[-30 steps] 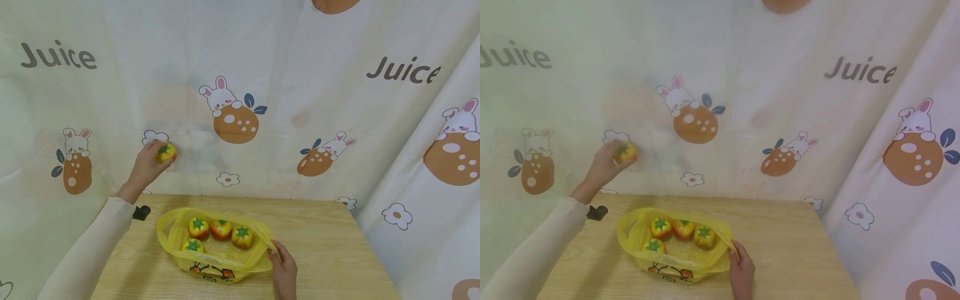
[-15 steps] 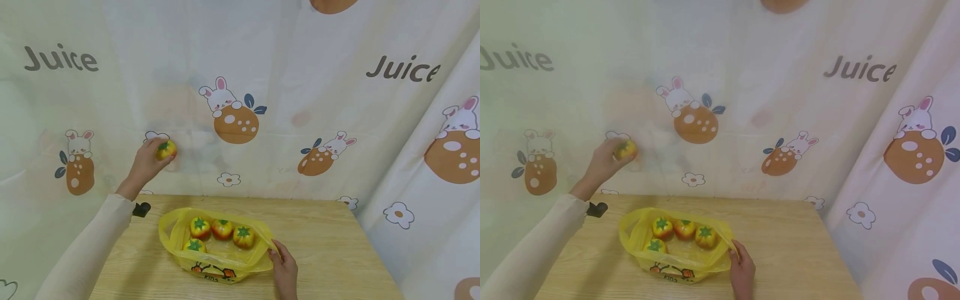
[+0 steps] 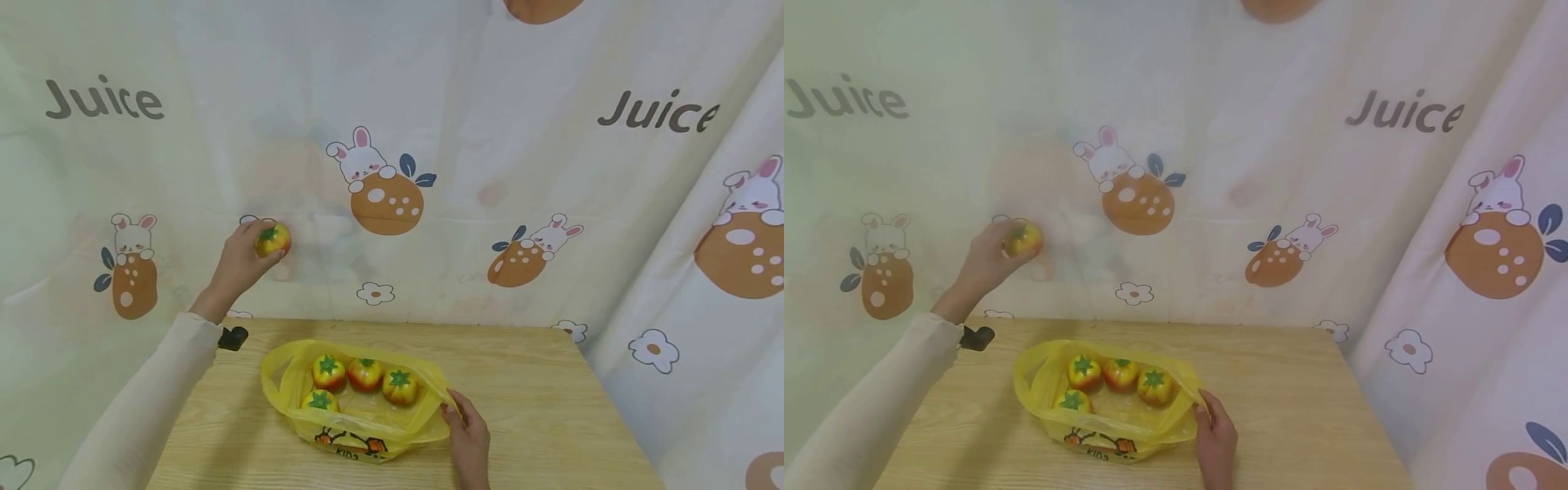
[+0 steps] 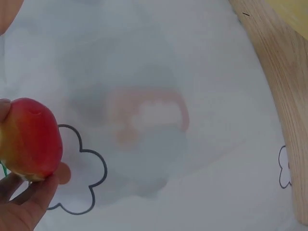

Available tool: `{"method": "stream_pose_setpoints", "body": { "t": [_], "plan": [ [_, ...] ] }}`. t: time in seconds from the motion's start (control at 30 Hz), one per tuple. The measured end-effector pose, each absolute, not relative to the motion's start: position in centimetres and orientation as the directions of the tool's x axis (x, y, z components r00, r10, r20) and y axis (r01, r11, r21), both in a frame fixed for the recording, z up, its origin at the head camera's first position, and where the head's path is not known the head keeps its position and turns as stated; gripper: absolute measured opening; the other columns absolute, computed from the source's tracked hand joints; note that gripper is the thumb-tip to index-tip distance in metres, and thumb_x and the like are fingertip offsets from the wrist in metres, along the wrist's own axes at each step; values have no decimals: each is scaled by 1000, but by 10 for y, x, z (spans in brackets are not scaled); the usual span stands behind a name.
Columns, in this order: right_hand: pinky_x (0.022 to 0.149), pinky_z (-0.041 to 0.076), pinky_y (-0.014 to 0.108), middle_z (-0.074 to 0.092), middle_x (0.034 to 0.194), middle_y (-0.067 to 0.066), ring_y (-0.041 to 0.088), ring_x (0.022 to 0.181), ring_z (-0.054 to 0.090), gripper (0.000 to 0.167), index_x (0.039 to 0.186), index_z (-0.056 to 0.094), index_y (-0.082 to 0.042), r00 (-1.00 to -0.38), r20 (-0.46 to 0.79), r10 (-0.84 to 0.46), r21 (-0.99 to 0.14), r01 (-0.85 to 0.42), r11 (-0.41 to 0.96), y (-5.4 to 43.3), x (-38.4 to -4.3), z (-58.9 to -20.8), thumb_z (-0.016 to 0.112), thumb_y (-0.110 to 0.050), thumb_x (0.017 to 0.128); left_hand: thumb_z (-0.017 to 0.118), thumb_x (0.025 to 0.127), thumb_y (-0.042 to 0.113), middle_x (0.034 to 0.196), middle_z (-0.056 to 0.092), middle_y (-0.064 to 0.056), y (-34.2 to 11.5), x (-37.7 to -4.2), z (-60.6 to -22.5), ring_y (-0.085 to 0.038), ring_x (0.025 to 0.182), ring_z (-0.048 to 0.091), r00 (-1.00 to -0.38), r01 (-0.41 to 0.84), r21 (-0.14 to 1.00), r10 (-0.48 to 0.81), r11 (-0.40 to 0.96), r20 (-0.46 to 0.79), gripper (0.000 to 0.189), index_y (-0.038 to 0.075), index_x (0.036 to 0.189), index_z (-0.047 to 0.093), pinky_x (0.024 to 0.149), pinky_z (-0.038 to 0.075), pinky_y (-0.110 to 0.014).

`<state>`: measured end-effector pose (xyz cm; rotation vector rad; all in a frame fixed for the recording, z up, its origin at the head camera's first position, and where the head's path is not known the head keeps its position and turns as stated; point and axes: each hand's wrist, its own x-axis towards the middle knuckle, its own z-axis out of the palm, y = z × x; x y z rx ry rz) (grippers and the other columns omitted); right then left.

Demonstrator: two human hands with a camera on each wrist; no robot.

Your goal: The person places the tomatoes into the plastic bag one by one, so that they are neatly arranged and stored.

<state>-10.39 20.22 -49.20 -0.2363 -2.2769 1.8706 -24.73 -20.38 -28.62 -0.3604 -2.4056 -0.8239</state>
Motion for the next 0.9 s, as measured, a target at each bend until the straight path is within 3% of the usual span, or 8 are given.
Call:
{"method": "stream_pose_setpoints", "body": {
  "t": [0.27, 0.9],
  "plan": [
    [87, 57, 27, 62, 127, 23, 32, 108, 67, 34, 133, 57, -1, -969, -8, 246, -975, 62, 212, 199, -103, -489, 50, -6, 101, 76, 85, 10, 126, 54, -22, -204, -246, -279, -39, 108, 54, -789, 436, 479, 68, 762, 610, 48, 1, 128, 56, 93, 49, -56],
    [87, 57, 28, 60, 132, 24, 31, 108, 67, 34, 133, 57, -1, -973, 16, 230, -980, 30, 198, 200, -102, -490, 51, -8, 101, 74, 87, 9, 131, 51, -28, -206, -238, -260, -44, 113, 51, -806, 410, 487, 56, 771, 589, 45, -4, 126, 55, 94, 49, -58]
  ]
}}
